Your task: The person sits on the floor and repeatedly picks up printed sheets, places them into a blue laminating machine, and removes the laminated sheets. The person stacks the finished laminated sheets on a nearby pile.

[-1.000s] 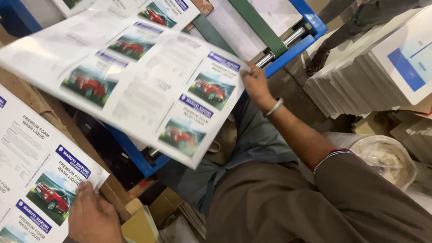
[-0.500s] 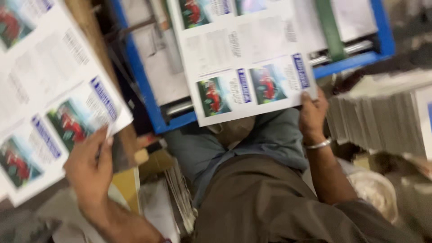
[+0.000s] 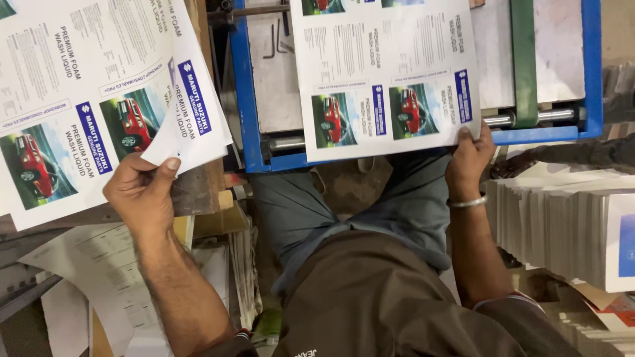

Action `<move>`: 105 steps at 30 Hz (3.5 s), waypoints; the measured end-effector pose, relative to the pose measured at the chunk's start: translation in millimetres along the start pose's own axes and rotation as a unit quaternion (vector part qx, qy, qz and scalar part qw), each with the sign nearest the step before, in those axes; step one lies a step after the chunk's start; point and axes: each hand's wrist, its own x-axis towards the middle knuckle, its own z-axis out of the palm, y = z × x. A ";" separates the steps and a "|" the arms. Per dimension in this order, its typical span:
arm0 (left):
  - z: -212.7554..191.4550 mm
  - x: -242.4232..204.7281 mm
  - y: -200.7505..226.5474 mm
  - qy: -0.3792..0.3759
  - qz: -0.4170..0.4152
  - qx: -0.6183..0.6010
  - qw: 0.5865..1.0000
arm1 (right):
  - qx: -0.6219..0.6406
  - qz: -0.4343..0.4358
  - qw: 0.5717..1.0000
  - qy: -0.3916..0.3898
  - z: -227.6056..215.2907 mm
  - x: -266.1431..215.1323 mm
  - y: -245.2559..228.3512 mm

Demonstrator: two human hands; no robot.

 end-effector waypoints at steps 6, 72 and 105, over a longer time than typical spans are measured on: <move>33.8 -10.9 32.2 -0.047 0.304 0.466 0.830 | 0.104 0.133 0.985 -0.030 15.2 30.8 4.1; 51.7 -26.9 46.2 -0.056 0.336 0.413 0.845 | 0.084 0.251 0.924 -0.277 93.5 -65.1 -86.1; 47.7 15.8 44.7 -0.091 0.329 0.560 0.755 | 0.036 0.031 0.999 0.012 -2.4 -62.2 -24.7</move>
